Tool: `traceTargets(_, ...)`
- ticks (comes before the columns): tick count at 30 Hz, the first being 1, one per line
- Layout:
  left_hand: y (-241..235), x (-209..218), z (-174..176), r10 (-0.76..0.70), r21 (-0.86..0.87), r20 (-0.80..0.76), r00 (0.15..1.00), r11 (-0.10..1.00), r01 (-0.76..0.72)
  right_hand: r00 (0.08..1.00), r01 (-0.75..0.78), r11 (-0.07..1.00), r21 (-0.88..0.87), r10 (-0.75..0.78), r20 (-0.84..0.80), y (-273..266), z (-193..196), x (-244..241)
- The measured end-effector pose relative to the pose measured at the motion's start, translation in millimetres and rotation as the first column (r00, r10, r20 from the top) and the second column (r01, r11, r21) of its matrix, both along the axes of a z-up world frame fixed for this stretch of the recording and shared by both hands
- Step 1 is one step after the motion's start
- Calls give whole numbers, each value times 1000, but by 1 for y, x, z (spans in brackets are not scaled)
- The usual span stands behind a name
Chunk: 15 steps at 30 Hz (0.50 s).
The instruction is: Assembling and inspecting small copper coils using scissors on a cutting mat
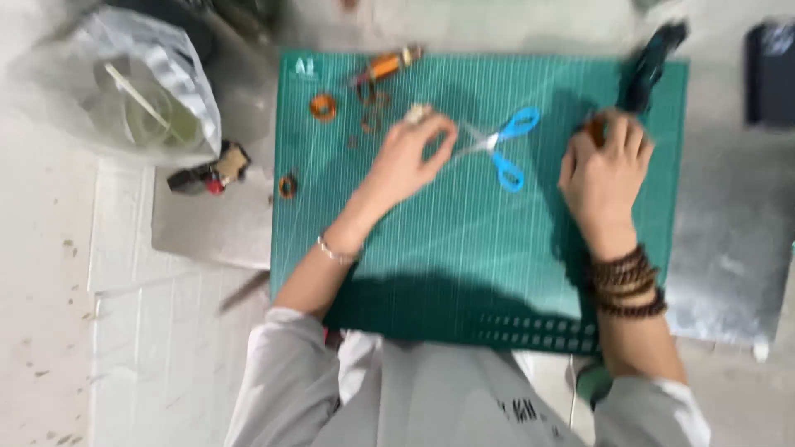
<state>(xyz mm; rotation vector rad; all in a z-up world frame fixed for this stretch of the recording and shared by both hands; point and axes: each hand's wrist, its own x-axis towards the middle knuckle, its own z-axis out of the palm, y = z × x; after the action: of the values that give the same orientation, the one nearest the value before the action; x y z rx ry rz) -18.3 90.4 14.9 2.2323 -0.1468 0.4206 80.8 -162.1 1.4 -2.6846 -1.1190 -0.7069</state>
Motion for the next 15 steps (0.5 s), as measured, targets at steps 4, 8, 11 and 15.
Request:
traceTargets(4, 7, -6, -8, -11, -34, -40, 999, 999, 9, 999, -21, 999, -26, 22, 48, 2, -4, -10)
traceTargets(8, 10, -6, -17, -39, -30, -19, 999, 999, 39, 999, -37, 998, -47, 38, 32, -1, -5, -8)
traceTargets(11, 6, -9, -24, -22, -31, -7, 1000, 999, 22, 999, -53, 995, -89, 53, -3, -4, -7, -11)
traceTargets(15, 5, -8, -27, -34, 2, 35, 999, 999, 34, 968, -190, 982, -5, 186, -169, 8, 6, -20)
